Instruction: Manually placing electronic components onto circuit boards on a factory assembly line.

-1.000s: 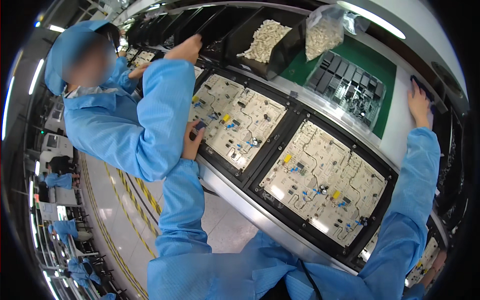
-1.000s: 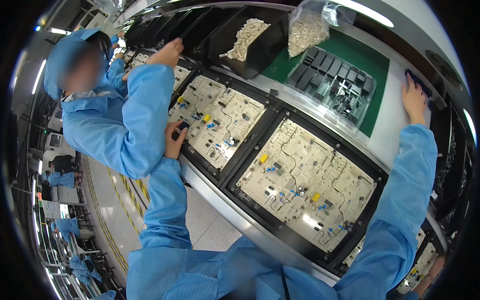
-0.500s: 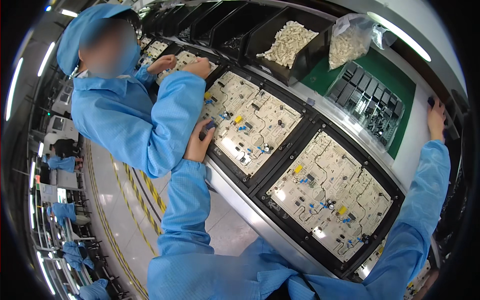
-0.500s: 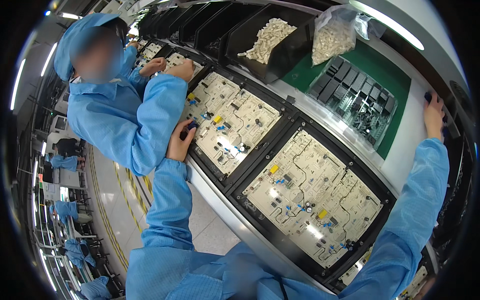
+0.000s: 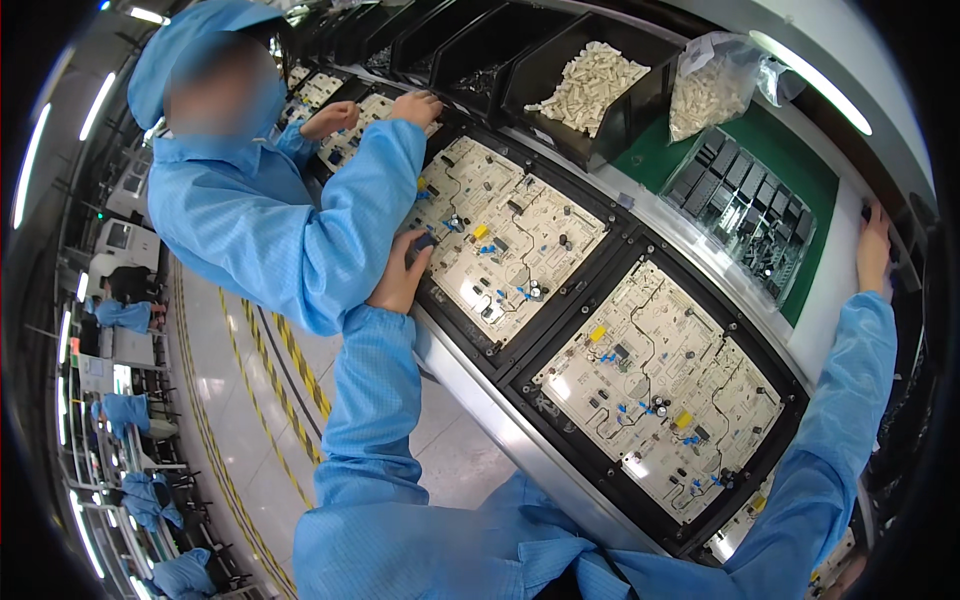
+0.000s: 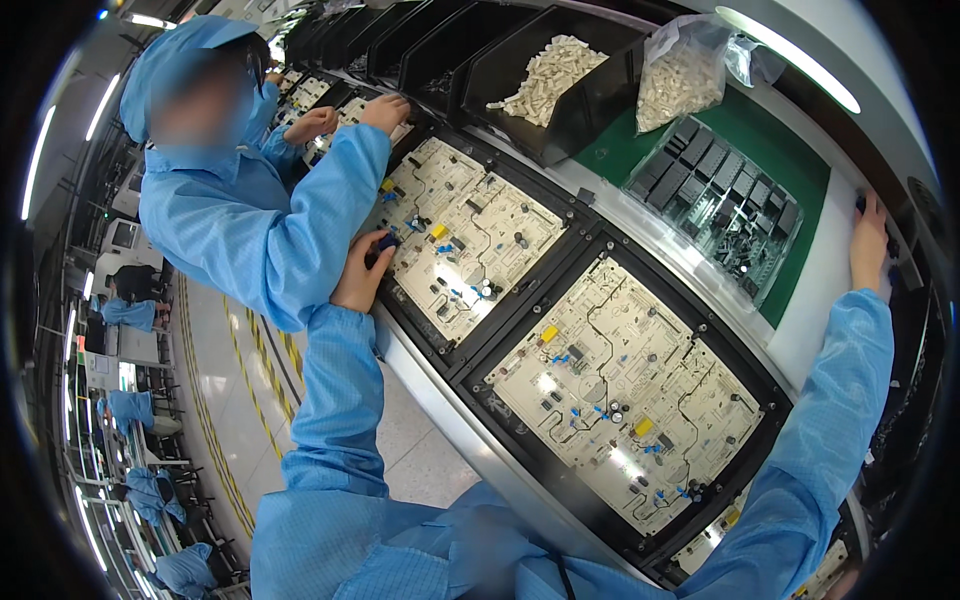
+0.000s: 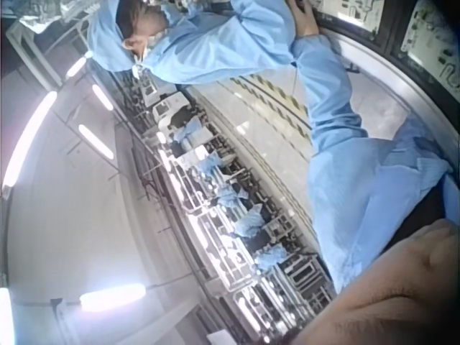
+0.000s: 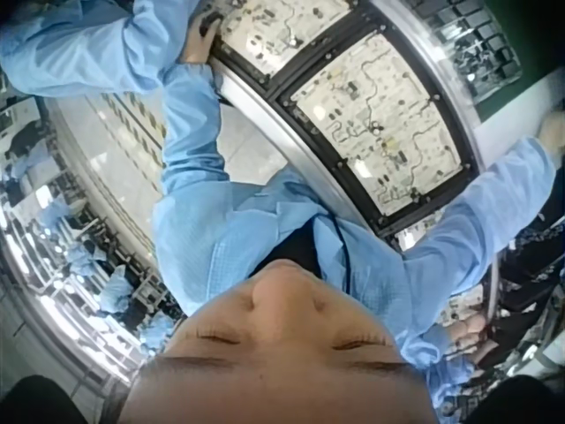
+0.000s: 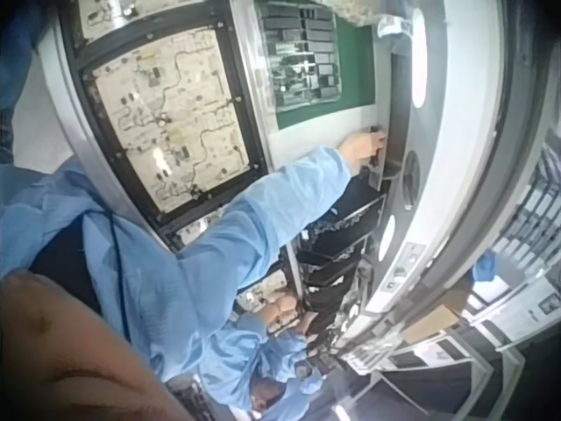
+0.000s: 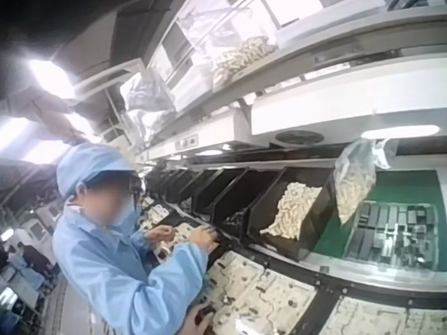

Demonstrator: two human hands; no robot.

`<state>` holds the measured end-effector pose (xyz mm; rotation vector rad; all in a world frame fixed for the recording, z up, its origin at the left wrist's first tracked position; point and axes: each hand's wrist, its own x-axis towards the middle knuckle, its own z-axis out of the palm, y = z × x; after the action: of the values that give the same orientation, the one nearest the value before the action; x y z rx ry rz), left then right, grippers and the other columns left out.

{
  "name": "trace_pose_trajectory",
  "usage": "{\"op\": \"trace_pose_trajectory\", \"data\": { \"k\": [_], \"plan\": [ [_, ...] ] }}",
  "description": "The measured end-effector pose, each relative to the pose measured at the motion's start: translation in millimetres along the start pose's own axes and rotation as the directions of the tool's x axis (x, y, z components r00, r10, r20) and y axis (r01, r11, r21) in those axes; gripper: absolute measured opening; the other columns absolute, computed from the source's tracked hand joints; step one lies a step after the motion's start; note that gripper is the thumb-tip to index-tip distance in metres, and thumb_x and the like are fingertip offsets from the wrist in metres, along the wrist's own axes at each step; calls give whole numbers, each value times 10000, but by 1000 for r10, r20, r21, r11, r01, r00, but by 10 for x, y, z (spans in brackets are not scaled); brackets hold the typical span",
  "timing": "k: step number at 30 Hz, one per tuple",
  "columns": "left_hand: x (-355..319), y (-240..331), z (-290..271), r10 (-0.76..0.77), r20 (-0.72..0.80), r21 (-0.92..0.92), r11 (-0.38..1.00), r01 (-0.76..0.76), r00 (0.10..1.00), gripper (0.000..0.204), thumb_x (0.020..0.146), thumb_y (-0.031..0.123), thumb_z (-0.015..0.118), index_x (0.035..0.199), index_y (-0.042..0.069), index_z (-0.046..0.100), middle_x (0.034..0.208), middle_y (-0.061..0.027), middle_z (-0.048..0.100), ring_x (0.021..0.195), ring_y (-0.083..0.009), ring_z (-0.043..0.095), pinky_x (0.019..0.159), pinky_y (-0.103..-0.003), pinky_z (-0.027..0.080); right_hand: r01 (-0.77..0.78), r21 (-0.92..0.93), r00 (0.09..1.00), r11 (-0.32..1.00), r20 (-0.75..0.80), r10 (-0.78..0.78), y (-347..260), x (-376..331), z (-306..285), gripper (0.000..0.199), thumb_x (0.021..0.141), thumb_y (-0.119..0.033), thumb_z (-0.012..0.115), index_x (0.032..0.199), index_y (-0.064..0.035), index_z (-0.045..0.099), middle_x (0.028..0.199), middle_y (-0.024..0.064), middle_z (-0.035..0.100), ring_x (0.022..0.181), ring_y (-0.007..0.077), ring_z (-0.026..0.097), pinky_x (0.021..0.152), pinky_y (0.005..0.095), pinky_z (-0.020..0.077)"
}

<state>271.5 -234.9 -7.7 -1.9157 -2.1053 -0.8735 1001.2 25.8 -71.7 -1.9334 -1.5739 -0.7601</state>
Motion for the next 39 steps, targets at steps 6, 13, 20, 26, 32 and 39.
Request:
{"op": "trace_pose_trajectory", "data": {
  "k": [6, 13, 20, 26, 32, 39],
  "plan": [
    [125, 75, -61, -6, 102, 105, 994, -5, 995, 262, 763, 135, 655, 980, 12, 573, 866, -122, 578, 800, -236, 561, 742, -318, 451, 29, -26, 1000, 999, 4, -29, -17, -26, -21, 352, 895, -176, 416, 1244, -137, 404, 1193, 189, 483, 972, 386, 543, 802, 440, 462],
    [132, 123, -80, 84, 70, 257, 961, -99, 994, 262, 724, 119, 676, 944, 14, 578, 868, -132, 577, 800, -261, 563, 723, -343, 452, -18, -33, 1000, 999, -3, 18, -87, -146, -144, 337, 928, -224, 355, 1249, -124, 385, 1177, 197, 500, 905, 398, 572, 740, 440, 485],
    [159, 21, -113, -93, 239, 110, 992, 68, 967, 284, 730, 146, 666, 974, 30, 576, 917, -124, 564, 865, -288, 548, 758, -359, 447, -90, 109, 976, 990, -188, 110, 21, -122, -78, 350, 917, -295, 406, 1195, -87, 444, 1112, 190, 543, 905, 378, 571, 709, 435, 473],
    [255, 167, 13, -89, 254, 31, 996, 84, 963, 296, 720, 124, 688, 965, -2, 581, 884, -139, 587, 790, -253, 568, 722, -332, 458, -378, 677, 843, 631, -31, 537, 597, -131, -126, 333, 857, -319, 557, 978, -9, 568, 888, 102, 609, 777, 221, 606, 689, 305, 473],
    [84, -304, 86, -135, 157, -3, 991, 137, 978, 379, 743, 208, 708, 1037, 24, 554, 872, -101, 573, 824, -211, 552, 761, -308, 444, -373, 923, 927, 92, 375, -8, -1858, -954, -2011, 283, 845, -196, 598, 1037, -1, 527, 819, 35, 564, 734, 87, 551, 634, 200, 451],
    [49, -509, 501, 94, -107, 49, 995, -89, 990, 405, 746, 203, 708, 1065, 28, 531, 914, -102, 565, 846, -216, 542, 775, -316, 432, -955, 174, 294, -241, 443, -847, -3097, -1488, -2983, 302, 875, -117, 518, 1122, 51, 469, 1115, 208, 532, 857, 203, 598, 731, 273, 512]
  ]
}}
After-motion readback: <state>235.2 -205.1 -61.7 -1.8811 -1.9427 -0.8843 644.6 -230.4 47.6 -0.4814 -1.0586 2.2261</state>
